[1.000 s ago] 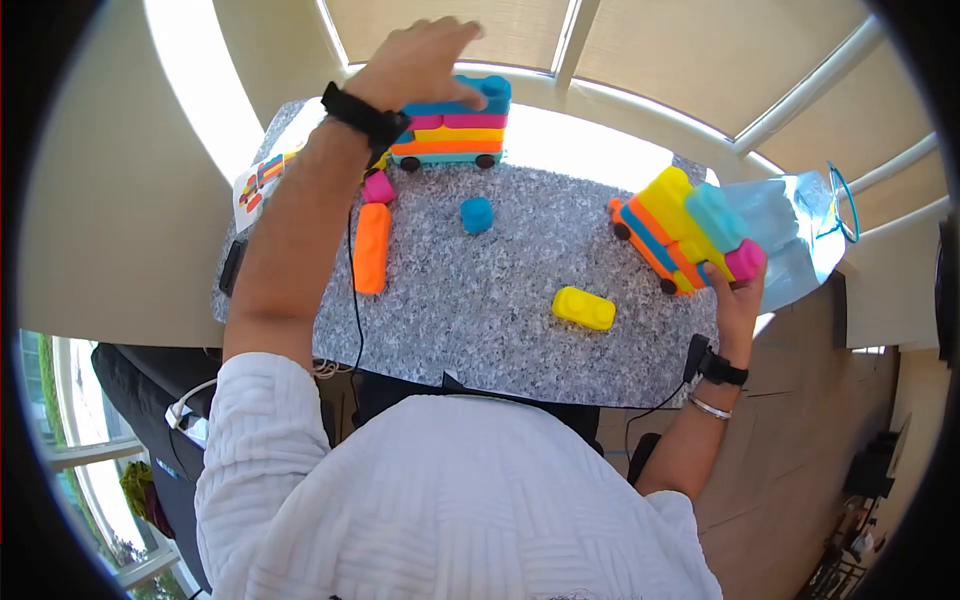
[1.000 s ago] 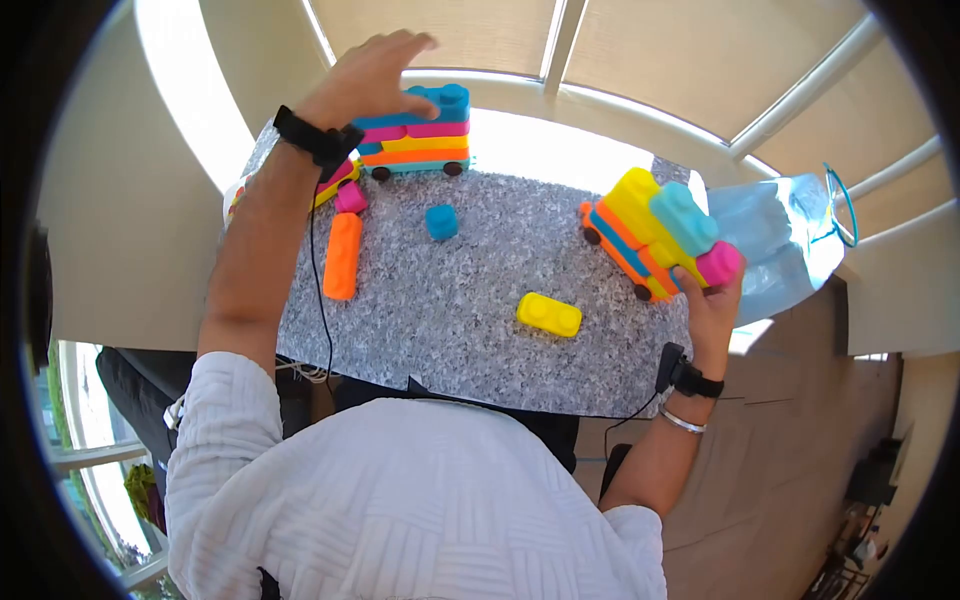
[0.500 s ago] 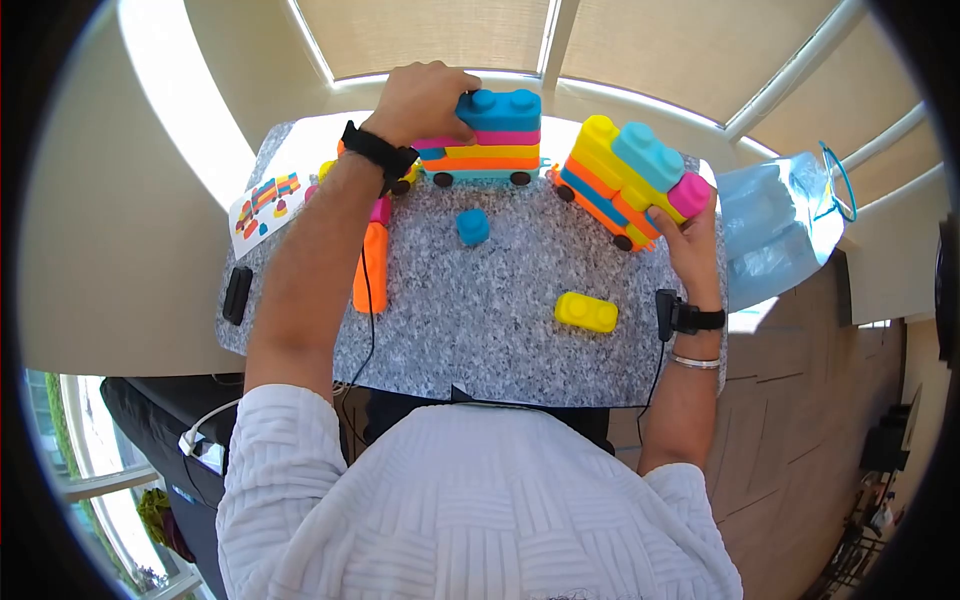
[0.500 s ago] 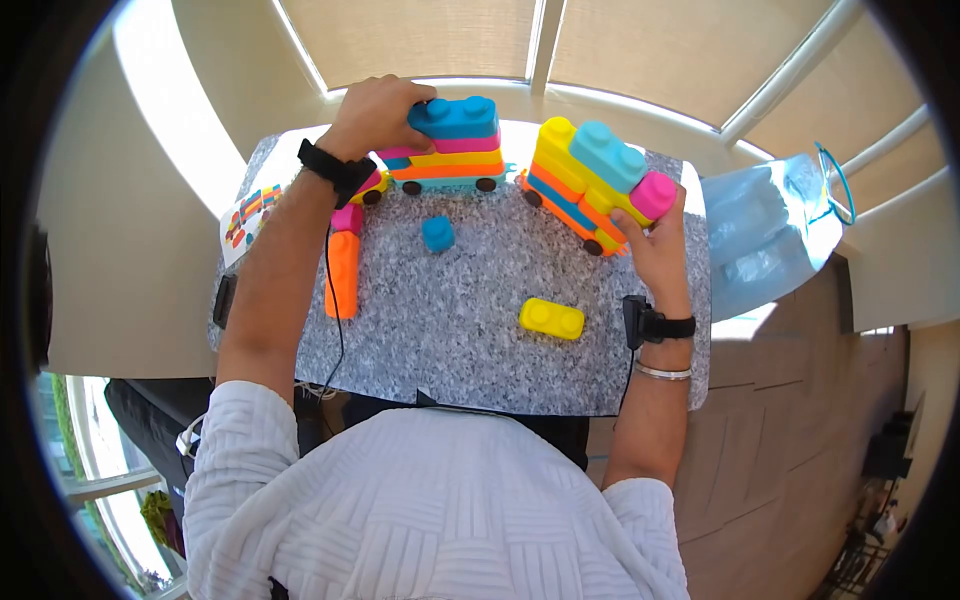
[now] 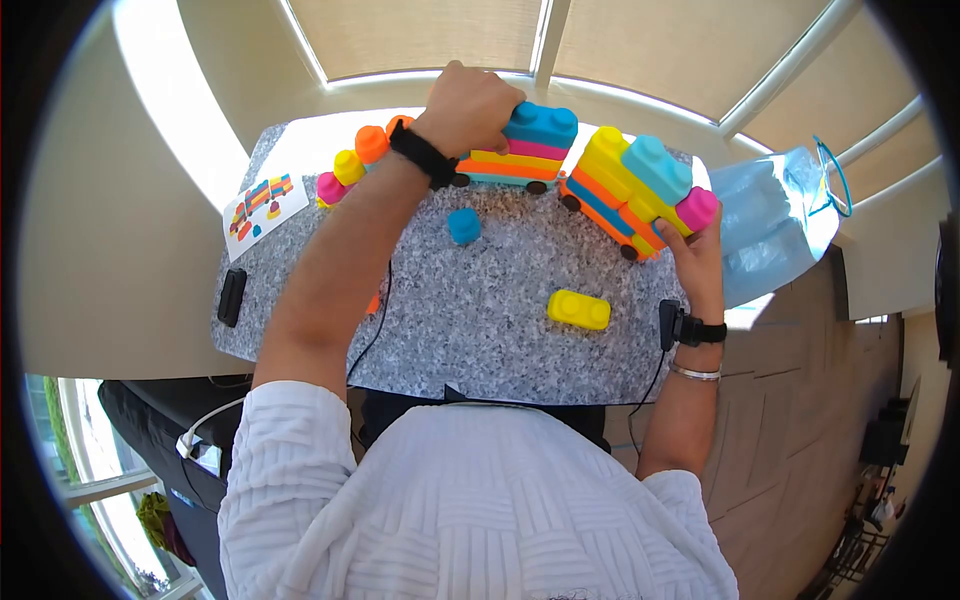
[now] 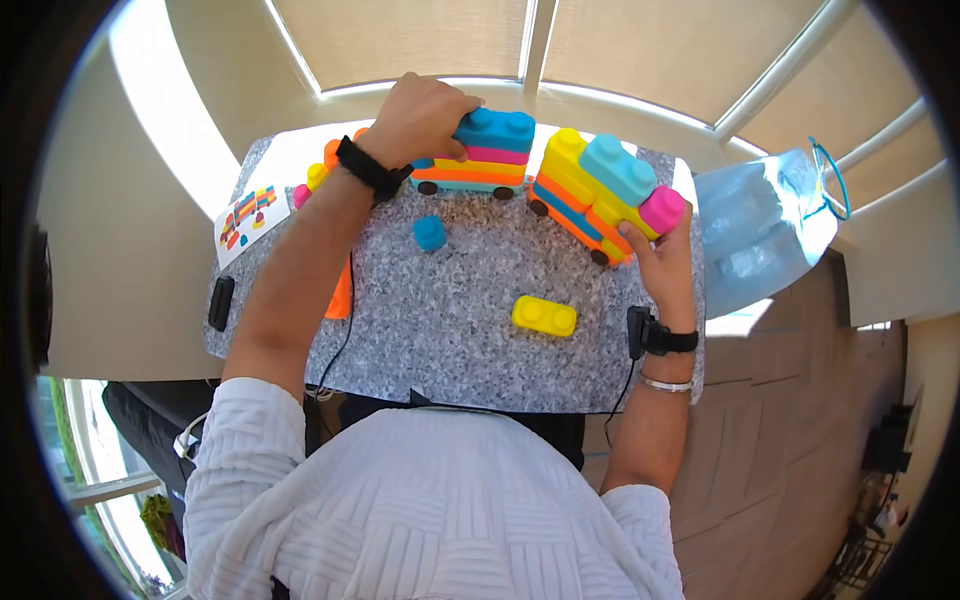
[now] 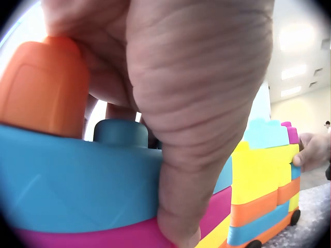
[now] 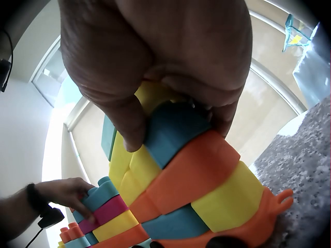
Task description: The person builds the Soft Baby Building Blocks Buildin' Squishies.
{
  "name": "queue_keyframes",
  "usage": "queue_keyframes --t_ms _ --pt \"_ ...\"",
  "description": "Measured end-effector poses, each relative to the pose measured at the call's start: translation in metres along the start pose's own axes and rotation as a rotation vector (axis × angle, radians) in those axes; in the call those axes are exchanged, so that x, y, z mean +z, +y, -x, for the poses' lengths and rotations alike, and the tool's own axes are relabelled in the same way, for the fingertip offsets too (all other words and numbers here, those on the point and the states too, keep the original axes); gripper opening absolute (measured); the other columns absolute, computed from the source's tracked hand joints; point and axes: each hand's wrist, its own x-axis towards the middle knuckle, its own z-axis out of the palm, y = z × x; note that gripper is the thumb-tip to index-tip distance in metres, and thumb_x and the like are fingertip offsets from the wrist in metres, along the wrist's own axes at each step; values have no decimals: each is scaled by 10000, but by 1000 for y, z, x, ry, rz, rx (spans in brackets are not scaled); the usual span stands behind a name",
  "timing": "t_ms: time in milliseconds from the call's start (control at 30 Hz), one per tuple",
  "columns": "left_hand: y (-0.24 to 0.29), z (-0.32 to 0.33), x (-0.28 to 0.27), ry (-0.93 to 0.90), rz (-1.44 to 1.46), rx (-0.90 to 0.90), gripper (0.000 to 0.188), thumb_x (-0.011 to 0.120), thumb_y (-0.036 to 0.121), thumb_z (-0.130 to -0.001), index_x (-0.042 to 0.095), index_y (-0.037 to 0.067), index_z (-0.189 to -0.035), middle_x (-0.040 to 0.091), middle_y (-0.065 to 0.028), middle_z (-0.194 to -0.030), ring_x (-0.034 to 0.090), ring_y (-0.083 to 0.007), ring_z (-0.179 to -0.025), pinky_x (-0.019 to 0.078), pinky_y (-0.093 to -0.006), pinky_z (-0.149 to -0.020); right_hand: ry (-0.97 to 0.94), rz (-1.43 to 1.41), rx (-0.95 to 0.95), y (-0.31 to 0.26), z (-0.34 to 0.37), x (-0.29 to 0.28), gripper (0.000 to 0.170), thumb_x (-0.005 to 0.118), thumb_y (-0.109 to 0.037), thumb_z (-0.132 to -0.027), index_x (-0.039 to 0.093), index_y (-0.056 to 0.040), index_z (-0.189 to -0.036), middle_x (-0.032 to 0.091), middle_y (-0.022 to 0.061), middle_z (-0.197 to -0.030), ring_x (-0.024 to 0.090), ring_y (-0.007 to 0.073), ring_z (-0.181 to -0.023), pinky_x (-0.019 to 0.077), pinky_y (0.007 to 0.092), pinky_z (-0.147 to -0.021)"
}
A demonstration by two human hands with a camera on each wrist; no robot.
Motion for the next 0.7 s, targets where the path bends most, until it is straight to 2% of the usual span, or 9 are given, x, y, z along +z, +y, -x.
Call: queue_keyframes --t_ms 67,100,167,200,300,333,400,533,700 --pt "-21 13 11 511 102 353 858 976 382 -758 649 166 -1521 717 -162 -1416 673 -357 -1325 560 -441 -1091 4 2 -3 5 2 -5 671 836 -59 -986 408 -65 -1503 620 103 -1399 637 201 -1322 547 387 -1123" --pt "-33 20 12 509 98 356 858 976 382 -758 649 166 -1521 717 -162 -1416 673 -357 -1325 560 -441 -1091 10 -32 -1 8 5 -8 659 829 -58 -993 416 -62 -1506 626 105 -1405 644 204 -1318 550 387 -1118" --pt "-58 41 6 526 387 149 1004 956 380 -815 478 140 -1664 561 -184 -1617 546 -394 -1481 463 -467 -1226 26 -73 20 16 13 -15 646 822 -57 -1000 423 -59 -1508 633 106 -1411 652 208 -1315 554 387 -1113" --pt "-78 51 16 547 437 83 959 949 382 -834 501 102 -1635 561 -185 -1614 553 -412 -1474 449 -497 -1239 19 -58 16 17 15 -19 634 812 -54 -1009 431 -55 -1516 641 108 -1415 657 211 -1314 556 388 -1110" --pt "-138 90 55 222 335 -62 893 927 370 -866 521 88 -1610 671 -220 -1492 618 -422 -1404 492 -487 -1191 11 -56 15 15 19 -22 603 788 -54 -1030 448 -47 -1528 650 108 -1427 662 213 -1313 555 390 -1114" --pt "-138 95 57 216 330 -58 893 927 370 -866 521 88 -1610 671 -220 -1492 618 -422 -1404 492 -487 -1191 -2 -64 15 14 20 -21 585 776 -57 -1041 457 -44 -1532 651 106 -1435 662 212 -1315 551 391 -1121" --pt "-135 113 63 -100 516 -163 881 902 390 -892 506 32 -1592 742 -240 -1361 685 -423 -1310 519 -475 -1138 2 -73 25 12 21 -16 562 768 -78 -1053 473 -39 -1530 658 100 -1433 662 202 -1308 546 387 -1120" --pt "-130 138 73 -51 617 -226 838 867 396 -925 500 -2 -1565 772 -244 -1263 732 -424 -1211 548 -474 -1061 -41 -24 31 6 21 -13 508 751 -139 -1082 520 -28 -1520 680 80 -1422 658 181 -1300 533 371 -1112" --pt "-116 172 64 -84 658 -244 687 842 350 -948 543 51 -1489 782 -239 -1188 747 -435 -1124 565 -466 -993 -115 -8 35 -5 30 -21 511 758 -152 -1081 545 -20 -1527 694 70 -1423 660 179 -1296 530 365 -1100"
